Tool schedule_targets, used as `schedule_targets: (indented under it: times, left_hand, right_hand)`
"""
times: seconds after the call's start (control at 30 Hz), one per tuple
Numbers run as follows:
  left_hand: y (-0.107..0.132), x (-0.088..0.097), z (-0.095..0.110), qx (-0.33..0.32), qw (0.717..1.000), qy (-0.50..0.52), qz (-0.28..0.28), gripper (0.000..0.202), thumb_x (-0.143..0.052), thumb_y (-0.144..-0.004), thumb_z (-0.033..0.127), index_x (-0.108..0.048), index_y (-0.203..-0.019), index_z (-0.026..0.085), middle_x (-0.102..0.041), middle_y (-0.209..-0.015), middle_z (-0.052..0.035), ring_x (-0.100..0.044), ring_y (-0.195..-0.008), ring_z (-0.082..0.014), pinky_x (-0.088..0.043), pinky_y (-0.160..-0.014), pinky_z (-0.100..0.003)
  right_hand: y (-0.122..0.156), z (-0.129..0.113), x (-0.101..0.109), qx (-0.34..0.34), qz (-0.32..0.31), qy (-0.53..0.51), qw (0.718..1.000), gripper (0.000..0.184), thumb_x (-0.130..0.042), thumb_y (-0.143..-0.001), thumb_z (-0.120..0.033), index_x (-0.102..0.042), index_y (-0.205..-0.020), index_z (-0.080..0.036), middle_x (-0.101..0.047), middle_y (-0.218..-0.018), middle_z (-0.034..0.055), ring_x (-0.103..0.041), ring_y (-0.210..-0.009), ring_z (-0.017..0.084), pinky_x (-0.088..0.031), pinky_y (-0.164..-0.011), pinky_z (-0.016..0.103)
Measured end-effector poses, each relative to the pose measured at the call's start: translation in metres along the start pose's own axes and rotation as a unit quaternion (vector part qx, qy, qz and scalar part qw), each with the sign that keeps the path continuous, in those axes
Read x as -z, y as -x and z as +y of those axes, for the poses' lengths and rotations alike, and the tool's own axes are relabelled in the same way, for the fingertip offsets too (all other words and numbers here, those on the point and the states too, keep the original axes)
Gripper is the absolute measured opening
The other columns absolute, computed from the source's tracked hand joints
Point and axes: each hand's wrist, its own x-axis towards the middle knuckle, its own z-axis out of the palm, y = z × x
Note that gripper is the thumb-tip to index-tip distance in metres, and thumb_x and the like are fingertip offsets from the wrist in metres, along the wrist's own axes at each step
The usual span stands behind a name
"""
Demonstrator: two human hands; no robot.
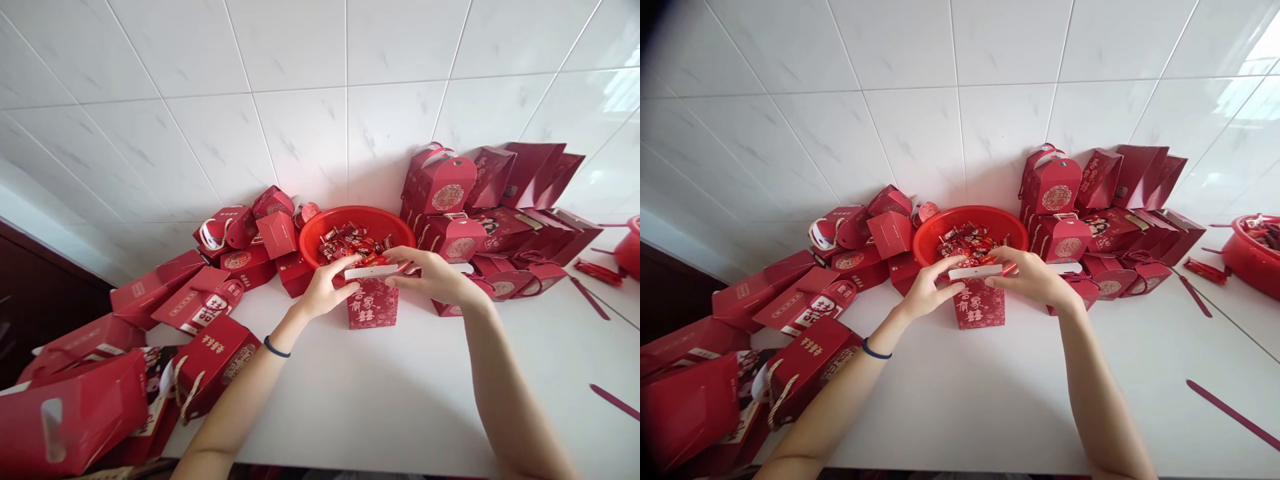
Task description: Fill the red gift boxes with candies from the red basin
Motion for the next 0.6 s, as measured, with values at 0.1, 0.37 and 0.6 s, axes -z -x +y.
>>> schedule_targets:
  times: [0.1, 0.37, 0.6]
  left_hand:
    - [0.003, -0.004, -0.001, -0.031, 0.999, -0.009, 0.003, 0.020, -0.067, -0.090, 0.021, -0.071, -0.110, 0.018, -0.076, -0.109, -0.0084, -0.071, -0.103, -0.0222, -0.056, -0.096, -0.038]
    - [0.010, -0.007, 0.006, -0.125, 0.991, -0.040, -0.006, 0.012, -0.069, -0.084, 0.012, -0.072, -0.095, 0.017, -0.073, -0.096, -0.0075, -0.070, -0.090, -0.0186, -0.057, -0.086, -0.033]
    - [0.017, -0.013, 0.015, -0.115, 0.993, -0.010, 0.021, 0.012, -0.063, -0.093, 0.018, -0.075, -0.095, 0.019, -0.074, -0.098, -0.0080, -0.072, -0.091, -0.0178, -0.059, -0.085, -0.032]
  right_hand:
    - [0.004, 0.003, -0.010, -0.006, -0.020, 0.003, 1.000, 0.046, -0.052, -0.094, -0.059, -0.072, -0.105, -0.020, -0.072, -0.094, 0.0040, -0.064, -0.080, 0.018, -0.051, -0.073, 0.030]
    - [0.018, 0.019, -0.037, 0.011, 0.019, -0.016, 1.000, 0.042, -0.051, -0.095, -0.051, -0.075, -0.092, -0.017, -0.072, -0.084, 0.0040, -0.059, -0.071, 0.015, -0.047, -0.066, 0.026]
    - [0.043, 0.014, -0.051, 0.092, 0.160, 0.045, 0.982, 0.036, -0.053, -0.098, -0.044, -0.073, -0.082, -0.019, -0.070, -0.075, 0.0055, -0.059, -0.068, 0.016, -0.048, -0.065, 0.028]
